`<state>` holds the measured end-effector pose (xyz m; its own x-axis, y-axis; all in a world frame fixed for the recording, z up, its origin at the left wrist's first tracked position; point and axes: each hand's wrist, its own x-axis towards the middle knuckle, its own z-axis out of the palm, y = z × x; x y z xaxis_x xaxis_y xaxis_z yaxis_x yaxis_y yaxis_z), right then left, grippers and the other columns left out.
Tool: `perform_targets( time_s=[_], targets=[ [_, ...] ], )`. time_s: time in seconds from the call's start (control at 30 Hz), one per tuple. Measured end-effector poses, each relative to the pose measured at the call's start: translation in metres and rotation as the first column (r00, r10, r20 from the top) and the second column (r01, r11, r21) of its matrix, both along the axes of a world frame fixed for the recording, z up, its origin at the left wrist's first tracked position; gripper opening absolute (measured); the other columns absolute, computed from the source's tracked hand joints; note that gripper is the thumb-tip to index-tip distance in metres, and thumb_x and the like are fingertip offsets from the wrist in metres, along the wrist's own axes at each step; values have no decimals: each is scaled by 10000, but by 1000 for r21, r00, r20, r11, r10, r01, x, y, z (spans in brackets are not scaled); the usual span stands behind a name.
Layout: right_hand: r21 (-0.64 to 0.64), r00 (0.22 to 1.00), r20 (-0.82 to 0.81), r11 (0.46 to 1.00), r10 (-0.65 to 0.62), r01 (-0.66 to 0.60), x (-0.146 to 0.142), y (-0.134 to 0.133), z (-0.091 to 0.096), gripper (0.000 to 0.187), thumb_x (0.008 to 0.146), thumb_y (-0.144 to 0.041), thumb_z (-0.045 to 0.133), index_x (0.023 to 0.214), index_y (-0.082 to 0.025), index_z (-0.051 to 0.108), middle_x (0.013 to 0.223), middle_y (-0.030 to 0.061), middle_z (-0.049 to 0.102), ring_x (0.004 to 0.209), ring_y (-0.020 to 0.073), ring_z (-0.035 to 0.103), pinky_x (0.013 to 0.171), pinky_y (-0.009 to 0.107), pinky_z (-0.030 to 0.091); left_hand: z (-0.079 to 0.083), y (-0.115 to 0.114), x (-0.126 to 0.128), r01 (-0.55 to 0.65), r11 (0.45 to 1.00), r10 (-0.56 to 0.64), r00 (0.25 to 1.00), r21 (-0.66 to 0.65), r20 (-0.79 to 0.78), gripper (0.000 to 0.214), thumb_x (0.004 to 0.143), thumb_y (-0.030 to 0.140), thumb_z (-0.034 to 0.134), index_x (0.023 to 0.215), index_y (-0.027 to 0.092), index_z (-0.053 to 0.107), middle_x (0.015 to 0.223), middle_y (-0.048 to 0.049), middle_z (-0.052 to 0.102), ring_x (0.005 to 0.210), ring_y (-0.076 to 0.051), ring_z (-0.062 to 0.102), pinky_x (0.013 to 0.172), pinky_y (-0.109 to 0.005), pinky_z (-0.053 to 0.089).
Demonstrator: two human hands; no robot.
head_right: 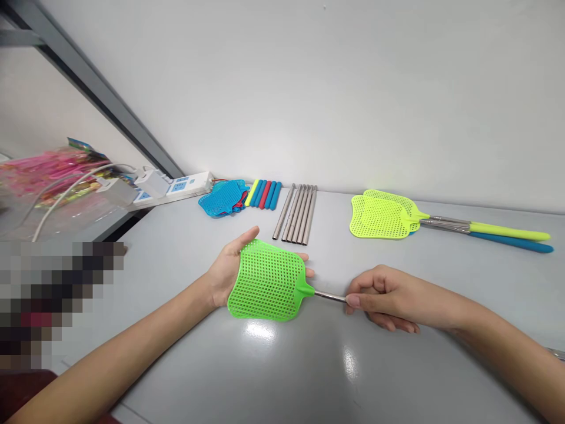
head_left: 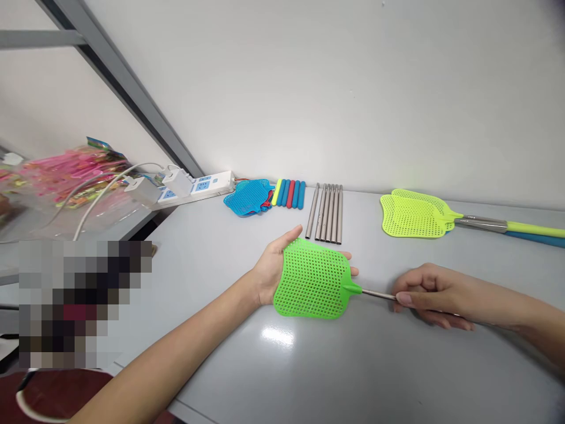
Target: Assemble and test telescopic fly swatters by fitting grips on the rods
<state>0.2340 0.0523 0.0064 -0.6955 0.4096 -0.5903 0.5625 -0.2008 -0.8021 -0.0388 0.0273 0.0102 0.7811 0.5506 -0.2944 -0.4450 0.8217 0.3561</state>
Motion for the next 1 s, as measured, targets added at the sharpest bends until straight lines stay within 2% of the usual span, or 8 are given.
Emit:
perform_targets(
  time_s=[0.43,1.0],
  targets=[
    [23,999,34,1000,3,-3,1,-1,-3,351,804,-492,487,838,-161,602,449,-69,418,319,20,287,289,116,249,-4,1,-1,-13,1000,13,999,-13,37,792,762,624,287,1235,-1,395,1174,-206,503,1142,-317,410,983,-404,200],
    [20,999,30,1000,11,-12,1,-1,-1,360,824,-481,462,860,-146,587,457,-67,413,322,13,276,294,117,242,-5,1,-1,0,1000,1,999,-18,47,777,773,597,267,1254,-3,377,1198,-205,483,1137,-314,413,1004,-407,166]
  ],
)
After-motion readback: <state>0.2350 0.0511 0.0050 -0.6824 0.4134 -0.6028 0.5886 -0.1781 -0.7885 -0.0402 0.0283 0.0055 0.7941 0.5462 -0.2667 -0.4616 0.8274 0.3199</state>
